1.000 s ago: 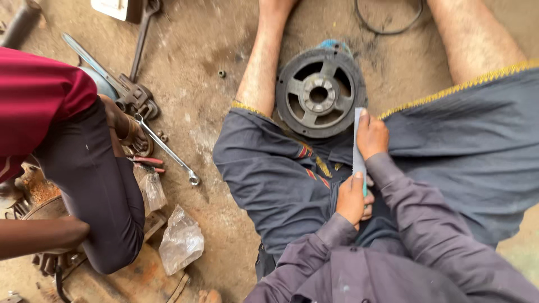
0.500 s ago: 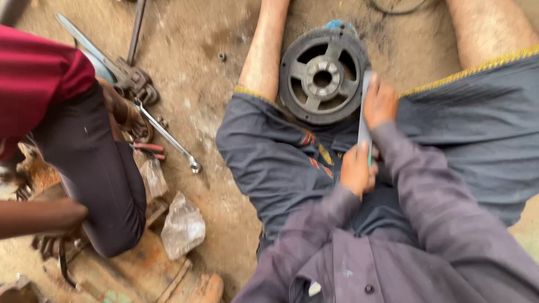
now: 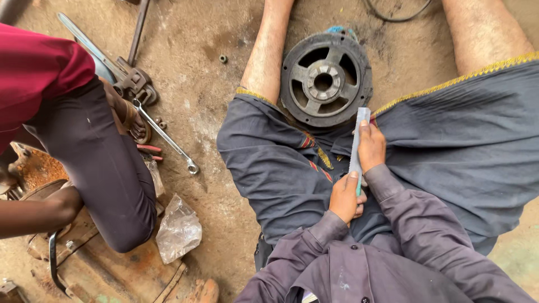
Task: The person sits on the floor and uses a metal file to smooth the edges of a circular metal part. They hold the part steady with one hand while filing with the other, occasionally rotating the part to access different areas.
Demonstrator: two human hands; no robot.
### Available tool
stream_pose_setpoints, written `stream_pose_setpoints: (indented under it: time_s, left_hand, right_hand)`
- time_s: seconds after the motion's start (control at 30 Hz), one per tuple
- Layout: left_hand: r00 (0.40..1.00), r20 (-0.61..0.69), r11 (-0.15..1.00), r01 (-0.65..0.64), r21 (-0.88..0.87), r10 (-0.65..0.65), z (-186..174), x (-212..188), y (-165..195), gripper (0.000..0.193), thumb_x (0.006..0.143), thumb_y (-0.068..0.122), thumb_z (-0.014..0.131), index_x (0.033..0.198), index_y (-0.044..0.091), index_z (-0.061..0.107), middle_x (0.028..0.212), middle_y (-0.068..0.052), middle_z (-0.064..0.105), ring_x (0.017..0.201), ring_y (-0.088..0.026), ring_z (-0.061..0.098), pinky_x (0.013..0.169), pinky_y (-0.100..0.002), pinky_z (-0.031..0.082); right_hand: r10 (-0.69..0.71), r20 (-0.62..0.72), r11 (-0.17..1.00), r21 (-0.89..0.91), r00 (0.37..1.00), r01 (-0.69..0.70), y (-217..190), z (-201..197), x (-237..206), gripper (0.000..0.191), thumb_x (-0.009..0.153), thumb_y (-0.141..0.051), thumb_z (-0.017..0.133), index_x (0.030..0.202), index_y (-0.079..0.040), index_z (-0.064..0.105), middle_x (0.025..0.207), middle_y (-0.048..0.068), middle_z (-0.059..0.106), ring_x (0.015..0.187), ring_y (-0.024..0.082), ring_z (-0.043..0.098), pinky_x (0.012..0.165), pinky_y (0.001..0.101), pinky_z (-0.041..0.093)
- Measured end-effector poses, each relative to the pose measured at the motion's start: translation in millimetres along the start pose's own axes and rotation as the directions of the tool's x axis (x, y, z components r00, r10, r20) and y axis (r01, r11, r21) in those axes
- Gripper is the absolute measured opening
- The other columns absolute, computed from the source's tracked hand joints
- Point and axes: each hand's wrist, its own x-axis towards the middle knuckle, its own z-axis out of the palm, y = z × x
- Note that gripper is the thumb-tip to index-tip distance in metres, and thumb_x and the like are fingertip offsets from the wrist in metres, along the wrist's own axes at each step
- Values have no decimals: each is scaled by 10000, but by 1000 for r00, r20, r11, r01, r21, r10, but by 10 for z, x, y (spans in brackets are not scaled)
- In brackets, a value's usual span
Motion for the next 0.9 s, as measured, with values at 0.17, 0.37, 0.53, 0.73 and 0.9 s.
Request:
stream_pose_setpoints:
  time_s: [0.17,0.37,0.53,0.73,0.9]
  left_hand:
    - [998,-57,999,-7,49,10,-1,178,123,413,1092,455,402,989,80,542,569,-15,402,363,-86,266,339,-263,204]
    - [994,-111,996,21,86,-11,91,332,258,421,1094,474,406,971,93,535,567,-12,423,373,-97,289,347,-272,229]
    - [988,-138,996,71,55,-63,109,275,221,403,1079,479,405,985,110,535,587,-4,425,392,-95,296,355,-277,229]
    - [989,-129,996,78,36,-73,188,354,248,398,1081,476,410,984,112,539,580,-3,402,386,-92,268,352,-276,222]
    - [992,-86,994,-83,67,88,241,411,292,426,1099,480,418,986,83,524,589,-36,454,371,-124,332,341,-306,242]
  right_hand:
    - [258,122,922,265,958,-282,-17,129,142,573,1103,-501,408,854,-18,588,632,92,535,492,199,542,471,375,438]
    - [38,37,999,12,999,-38,-52,148,429,638,1111,-509,398,820,-13,673,716,110,646,668,225,630,639,398,498]
    - [-32,-12,996,-80,999,31,-8,144,358,611,1108,-507,406,899,7,663,745,161,643,684,279,612,684,433,488]
    - [201,86,979,0,976,-202,-223,86,433,635,1077,-509,410,860,41,640,704,216,617,642,363,628,614,492,485]
    - [-143,4,973,-182,990,141,-291,58,531,667,1146,-499,395,892,62,651,785,270,622,748,454,612,659,542,457]
